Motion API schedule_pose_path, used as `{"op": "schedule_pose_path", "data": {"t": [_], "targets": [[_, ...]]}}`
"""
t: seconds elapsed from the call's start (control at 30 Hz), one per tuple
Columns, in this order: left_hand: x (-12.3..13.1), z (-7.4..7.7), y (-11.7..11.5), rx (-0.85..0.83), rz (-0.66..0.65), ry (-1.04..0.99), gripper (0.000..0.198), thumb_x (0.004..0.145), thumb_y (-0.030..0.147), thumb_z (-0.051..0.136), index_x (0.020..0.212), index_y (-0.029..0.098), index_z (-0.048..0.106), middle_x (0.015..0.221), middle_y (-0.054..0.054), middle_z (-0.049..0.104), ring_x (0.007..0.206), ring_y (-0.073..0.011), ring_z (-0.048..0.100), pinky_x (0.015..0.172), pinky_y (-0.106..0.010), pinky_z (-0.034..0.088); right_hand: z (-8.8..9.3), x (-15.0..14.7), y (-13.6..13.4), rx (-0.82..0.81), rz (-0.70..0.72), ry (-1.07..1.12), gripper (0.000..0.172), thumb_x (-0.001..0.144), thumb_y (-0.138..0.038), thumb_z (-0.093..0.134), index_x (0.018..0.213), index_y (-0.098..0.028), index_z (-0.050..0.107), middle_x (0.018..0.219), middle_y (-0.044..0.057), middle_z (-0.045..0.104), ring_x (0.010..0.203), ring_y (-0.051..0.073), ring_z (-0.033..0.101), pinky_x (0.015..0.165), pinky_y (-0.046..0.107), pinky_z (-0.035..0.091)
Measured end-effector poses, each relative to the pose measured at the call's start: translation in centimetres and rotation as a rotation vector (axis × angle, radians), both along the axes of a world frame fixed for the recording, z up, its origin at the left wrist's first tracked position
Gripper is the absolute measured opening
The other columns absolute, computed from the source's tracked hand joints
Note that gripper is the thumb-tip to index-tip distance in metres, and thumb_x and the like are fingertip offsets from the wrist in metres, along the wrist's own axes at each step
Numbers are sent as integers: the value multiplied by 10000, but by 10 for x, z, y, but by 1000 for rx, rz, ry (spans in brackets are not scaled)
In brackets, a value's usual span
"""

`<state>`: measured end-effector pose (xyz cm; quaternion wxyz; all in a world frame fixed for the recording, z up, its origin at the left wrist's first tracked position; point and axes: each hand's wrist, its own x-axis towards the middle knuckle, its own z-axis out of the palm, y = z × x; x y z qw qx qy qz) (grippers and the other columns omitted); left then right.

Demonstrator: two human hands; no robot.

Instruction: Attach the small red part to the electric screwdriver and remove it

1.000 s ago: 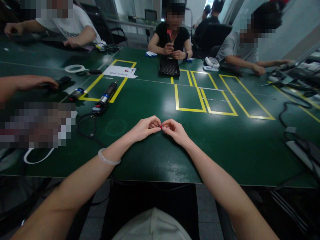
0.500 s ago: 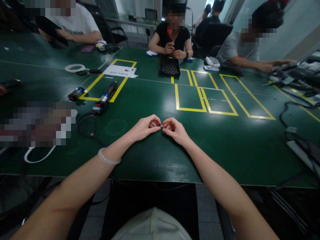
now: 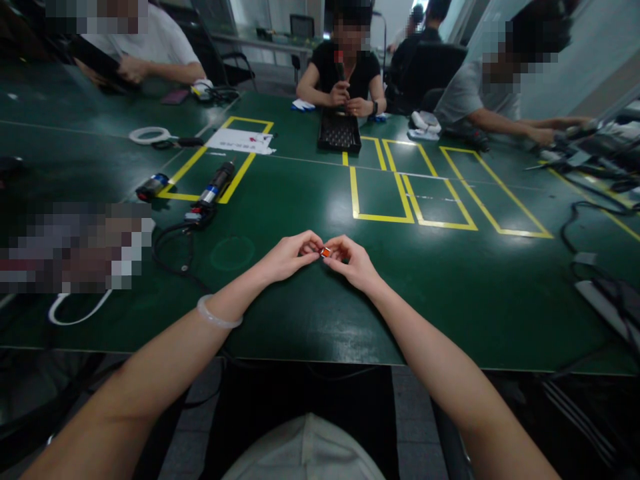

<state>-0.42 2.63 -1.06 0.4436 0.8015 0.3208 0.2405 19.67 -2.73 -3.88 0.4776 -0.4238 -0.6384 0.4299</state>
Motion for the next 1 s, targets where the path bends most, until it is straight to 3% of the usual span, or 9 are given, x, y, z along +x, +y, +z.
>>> {"op": "schedule_pose_path", "data": {"t": [0.37, 0.57, 1.0], "targets": [[0, -1, 3, -77, -77, 24, 336, 921, 427, 552, 1065, 135, 636, 906, -60, 684, 812, -168, 635, 774, -304, 496, -6, 3, 3, -16, -11, 50, 289, 872, -438, 670, 1050, -219, 607, 860, 13, 654, 753, 145, 600, 702, 295, 489], [0, 1, 4, -67, -109, 41, 352, 961, 435, 488, 1022, 126, 645, 883, -63, 690, 790, -158, 636, 784, -298, 493, -5, 4, 4, -37, -24, 60, 303, 874, -473, 663, 1011, -205, 625, 845, 18, 690, 718, 135, 606, 677, 284, 479], [-2, 4, -2, 60, -2, 67, 292, 928, 430, 569, 1053, 176, 640, 977, -55, 713, 897, -185, 668, 825, -311, 512, -2, 4, 4, -95, -49, 37, 305, 834, -481, 701, 909, -196, 623, 781, -1, 649, 681, 122, 571, 664, 274, 479]]}}
